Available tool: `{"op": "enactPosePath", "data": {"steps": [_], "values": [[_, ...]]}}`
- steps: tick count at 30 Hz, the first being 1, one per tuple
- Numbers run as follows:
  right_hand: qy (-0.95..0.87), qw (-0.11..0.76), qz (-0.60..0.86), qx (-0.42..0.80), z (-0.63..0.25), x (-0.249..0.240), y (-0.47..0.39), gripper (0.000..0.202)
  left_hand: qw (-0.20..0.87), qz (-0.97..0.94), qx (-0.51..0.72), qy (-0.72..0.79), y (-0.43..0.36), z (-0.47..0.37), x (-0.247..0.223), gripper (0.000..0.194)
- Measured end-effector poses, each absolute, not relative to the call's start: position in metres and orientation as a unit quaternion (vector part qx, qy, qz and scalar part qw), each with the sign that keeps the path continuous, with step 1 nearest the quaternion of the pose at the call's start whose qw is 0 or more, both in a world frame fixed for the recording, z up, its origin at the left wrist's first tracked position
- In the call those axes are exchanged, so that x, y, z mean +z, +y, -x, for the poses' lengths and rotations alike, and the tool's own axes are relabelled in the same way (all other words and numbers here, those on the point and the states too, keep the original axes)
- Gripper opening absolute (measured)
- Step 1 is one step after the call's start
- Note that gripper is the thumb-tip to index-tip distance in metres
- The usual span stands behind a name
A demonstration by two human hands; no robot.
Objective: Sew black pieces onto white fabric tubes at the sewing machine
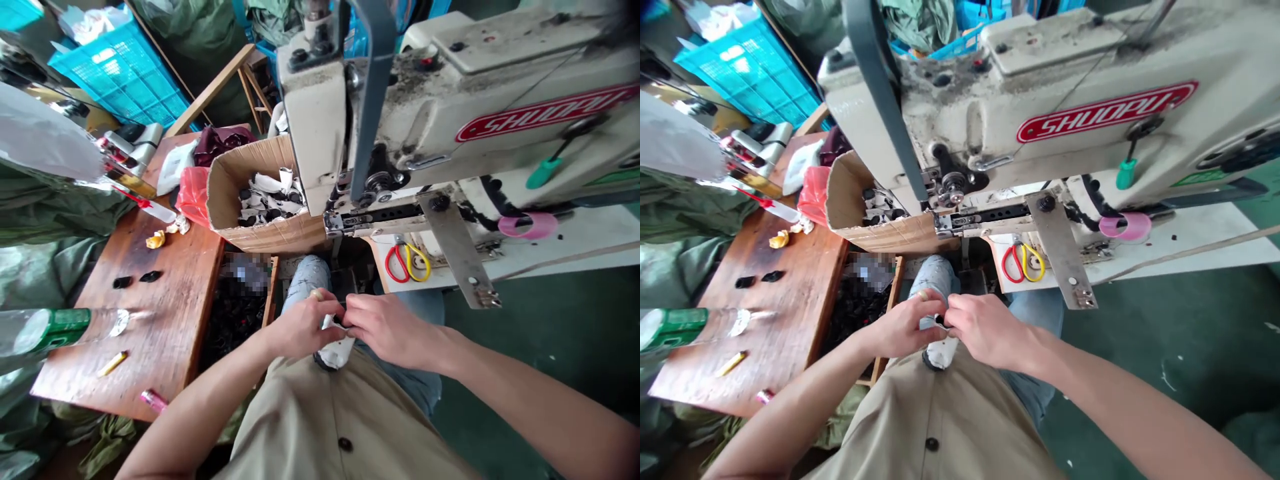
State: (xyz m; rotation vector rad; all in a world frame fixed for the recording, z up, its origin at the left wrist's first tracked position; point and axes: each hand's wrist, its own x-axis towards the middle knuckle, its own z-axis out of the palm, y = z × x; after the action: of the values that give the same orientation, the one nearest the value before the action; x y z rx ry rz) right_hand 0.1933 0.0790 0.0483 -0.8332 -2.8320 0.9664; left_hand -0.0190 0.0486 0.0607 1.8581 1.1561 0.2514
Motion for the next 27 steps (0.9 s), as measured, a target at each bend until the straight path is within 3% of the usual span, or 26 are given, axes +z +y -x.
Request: {"op": "enactPosePath", "data": {"steps": [6, 12, 17, 23, 27], "values": [[-0.899, 0.063, 0.280, 0.332, -0.198, 0.053, 0.079, 0.017, 0.470, -0.748, 0.058, 0.465, 0.069, 0.022, 0.073, 0.015], [-0.831, 0.060, 0.265, 0.485, -0.205, 0.069, 0.094, 0.014, 0.507, -0.756, 0.172, 0.377, 0.060, 0.029, 0.085, 0.012], [-0.884, 0.053, 0.209, 0.416, -0.209, 0.072, 0.089, 0.022, 0.574, -0.721, 0.193, 0.338, 0.052, 0.035, 0.075, 0.024], [-0.964, 0.133, 0.139, 0.184, -0.214, 0.056, 0.061, 0.030, 0.665, -0.626, 0.225, 0.340, 0.034, 0.036, 0.045, 0.035], [-0.939, 0.145, 0.200, 0.238, -0.211, 0.043, 0.058, 0.034, 0.609, -0.664, 0.227, 0.371, 0.033, 0.039, 0.040, 0.029]]}}
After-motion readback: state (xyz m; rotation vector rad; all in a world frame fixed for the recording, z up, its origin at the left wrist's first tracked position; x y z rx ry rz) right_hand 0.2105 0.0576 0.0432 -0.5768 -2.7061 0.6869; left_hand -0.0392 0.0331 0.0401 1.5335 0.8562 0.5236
